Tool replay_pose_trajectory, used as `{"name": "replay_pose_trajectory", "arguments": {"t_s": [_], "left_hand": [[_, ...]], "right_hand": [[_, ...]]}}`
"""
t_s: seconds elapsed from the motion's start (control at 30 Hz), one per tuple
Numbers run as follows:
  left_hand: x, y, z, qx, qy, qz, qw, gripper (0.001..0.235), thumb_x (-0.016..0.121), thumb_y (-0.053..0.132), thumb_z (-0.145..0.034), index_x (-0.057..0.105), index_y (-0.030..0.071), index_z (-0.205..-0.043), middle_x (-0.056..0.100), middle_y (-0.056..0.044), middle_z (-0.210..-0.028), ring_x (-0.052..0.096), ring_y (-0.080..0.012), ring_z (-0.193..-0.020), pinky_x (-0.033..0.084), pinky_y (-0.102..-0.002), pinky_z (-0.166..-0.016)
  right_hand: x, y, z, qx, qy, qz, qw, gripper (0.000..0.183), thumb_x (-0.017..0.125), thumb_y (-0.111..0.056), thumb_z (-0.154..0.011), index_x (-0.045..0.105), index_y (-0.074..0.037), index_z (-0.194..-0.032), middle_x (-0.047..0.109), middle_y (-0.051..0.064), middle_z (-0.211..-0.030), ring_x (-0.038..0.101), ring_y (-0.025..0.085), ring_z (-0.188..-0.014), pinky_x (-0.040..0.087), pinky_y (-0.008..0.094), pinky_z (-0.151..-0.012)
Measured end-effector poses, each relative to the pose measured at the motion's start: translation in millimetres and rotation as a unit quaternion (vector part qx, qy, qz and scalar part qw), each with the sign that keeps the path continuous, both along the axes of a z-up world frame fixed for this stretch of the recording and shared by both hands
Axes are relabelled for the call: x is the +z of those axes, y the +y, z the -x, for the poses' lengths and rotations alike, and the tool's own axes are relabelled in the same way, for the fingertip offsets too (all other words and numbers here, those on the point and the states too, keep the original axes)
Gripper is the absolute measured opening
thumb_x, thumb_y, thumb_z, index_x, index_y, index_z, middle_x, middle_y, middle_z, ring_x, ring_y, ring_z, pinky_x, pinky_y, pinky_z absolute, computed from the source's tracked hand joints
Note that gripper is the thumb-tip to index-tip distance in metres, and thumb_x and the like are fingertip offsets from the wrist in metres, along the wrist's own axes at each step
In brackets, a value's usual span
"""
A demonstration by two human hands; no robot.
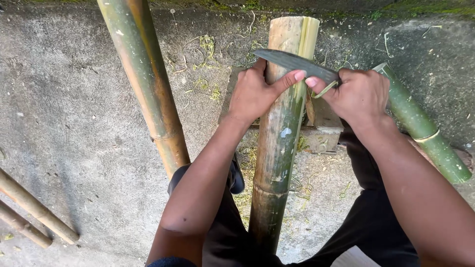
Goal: Peeling or scraping a thin strip from a bamboo stalk using a large knife.
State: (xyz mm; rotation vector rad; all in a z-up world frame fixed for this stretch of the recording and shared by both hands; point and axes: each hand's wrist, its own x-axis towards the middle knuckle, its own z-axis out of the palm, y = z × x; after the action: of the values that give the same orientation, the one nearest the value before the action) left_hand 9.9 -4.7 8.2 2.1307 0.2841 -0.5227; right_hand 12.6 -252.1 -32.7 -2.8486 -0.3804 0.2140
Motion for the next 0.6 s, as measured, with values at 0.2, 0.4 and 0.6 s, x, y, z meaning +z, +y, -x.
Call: {"name": "replay_pose_trajectory", "arguments": {"t_s": [0.2,0.4,0.6], "left_hand": [[-3,-3,-6,0.030,-0.045,-0.006,0.999,0.085,0.069,0.077,-0.072,0.072,-0.004,-0.096,0.075,-0.013,-0.068,0.079,-0.0232,-0.062,0.063,-0.038,-0.063],[-12,-5,-13,0.042,-0.044,-0.022,0.998,0.085,0.062,0.085,-0.069,0.073,0.002,-0.080,0.074,-0.010,-0.063,0.078,-0.0213,-0.058,0.062,-0.037,-0.058],[-29,-10,-33,0.025,0.018,-0.091,0.995,0.081,0.045,0.096,-0.067,0.059,0.017,-0.055,0.058,0.002,-0.048,0.064,-0.0109,-0.042,0.051,-0.030,-0.040]], "right_hand": [[1,0,-13,0.008,0.001,-0.002,1.000,0.093,0.053,-0.094,-0.092,0.059,-0.008,-0.058,0.042,0.005,-0.043,0.051,0.026,-0.041,0.044,0.043,-0.050],[-2,1,-22,0.003,0.024,-0.028,0.999,0.090,0.052,-0.092,-0.095,0.061,-0.010,-0.060,0.043,0.002,-0.042,0.051,0.021,-0.040,0.045,0.041,-0.047],[-13,1,-47,0.000,0.014,-0.013,1.000,0.095,0.051,-0.094,-0.097,0.057,-0.011,-0.052,0.045,0.001,-0.044,0.051,0.019,-0.040,0.045,0.040,-0.048]]}}
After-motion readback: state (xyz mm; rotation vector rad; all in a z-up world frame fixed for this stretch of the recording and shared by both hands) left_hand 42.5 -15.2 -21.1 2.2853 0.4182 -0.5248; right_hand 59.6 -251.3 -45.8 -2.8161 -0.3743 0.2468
